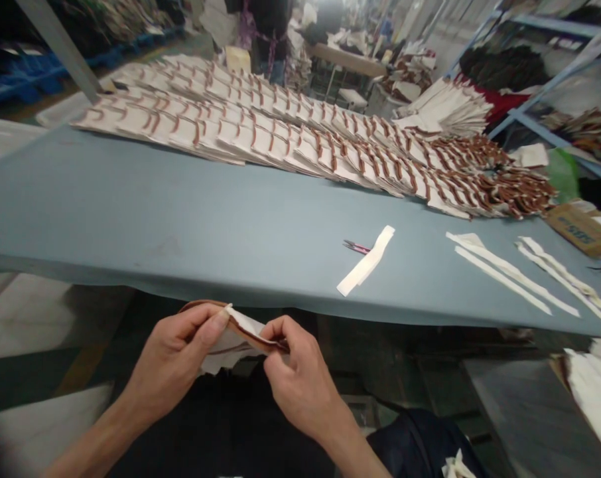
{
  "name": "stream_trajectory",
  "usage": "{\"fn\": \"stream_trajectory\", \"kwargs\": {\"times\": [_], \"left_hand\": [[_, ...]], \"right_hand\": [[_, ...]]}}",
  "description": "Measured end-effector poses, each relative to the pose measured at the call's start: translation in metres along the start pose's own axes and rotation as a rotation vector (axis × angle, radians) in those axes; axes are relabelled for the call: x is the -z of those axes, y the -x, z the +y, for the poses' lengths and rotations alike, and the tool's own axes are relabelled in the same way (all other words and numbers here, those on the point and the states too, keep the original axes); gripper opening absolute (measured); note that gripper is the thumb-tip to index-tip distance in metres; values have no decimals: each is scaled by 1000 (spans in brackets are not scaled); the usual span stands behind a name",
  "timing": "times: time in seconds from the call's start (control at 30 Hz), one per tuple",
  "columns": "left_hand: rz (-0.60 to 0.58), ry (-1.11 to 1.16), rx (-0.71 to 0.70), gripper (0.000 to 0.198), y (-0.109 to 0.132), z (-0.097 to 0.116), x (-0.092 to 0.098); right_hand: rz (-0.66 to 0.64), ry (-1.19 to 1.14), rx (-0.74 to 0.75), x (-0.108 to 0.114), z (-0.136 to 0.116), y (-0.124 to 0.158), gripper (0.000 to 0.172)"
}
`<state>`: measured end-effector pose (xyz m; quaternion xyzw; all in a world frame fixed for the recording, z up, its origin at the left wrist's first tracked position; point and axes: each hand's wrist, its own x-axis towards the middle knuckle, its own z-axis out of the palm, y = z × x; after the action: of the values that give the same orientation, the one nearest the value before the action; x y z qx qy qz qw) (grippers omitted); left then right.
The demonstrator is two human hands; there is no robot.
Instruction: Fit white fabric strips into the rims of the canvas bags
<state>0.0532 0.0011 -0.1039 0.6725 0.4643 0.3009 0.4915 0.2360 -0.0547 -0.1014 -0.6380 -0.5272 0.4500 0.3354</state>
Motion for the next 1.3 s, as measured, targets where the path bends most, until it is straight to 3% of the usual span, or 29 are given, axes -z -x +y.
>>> {"fn": "stream_trajectory", "kwargs": {"times": [0.27, 0.57, 0.7, 0.83, 0.97, 1.13, 1.3], "left_hand": [[-84, 180, 94, 43, -8, 4, 15], [-210, 182, 159, 39, -10, 4, 18], [-306, 207, 181, 37, -17, 2, 15], [-273, 106, 165, 32, -17, -1, 5], [-263, 142, 112, 35, -14, 1, 2], [-400, 334, 103, 43, -14, 9, 12], [-382, 400, 161, 48, -12, 7, 13]], "right_hand": [[-19, 55, 159, 6, -12, -2, 8], [143, 142, 319, -9, -3, -5, 18], [147, 176, 374, -11, -1, -4, 21], [87, 146, 233, -10, 5, -6, 20], [54, 65, 60, -9, 4, -9, 36], [-14, -80, 78, -9, -2, -14, 41], [-124, -124, 124, -10, 2, -21, 38]]}}
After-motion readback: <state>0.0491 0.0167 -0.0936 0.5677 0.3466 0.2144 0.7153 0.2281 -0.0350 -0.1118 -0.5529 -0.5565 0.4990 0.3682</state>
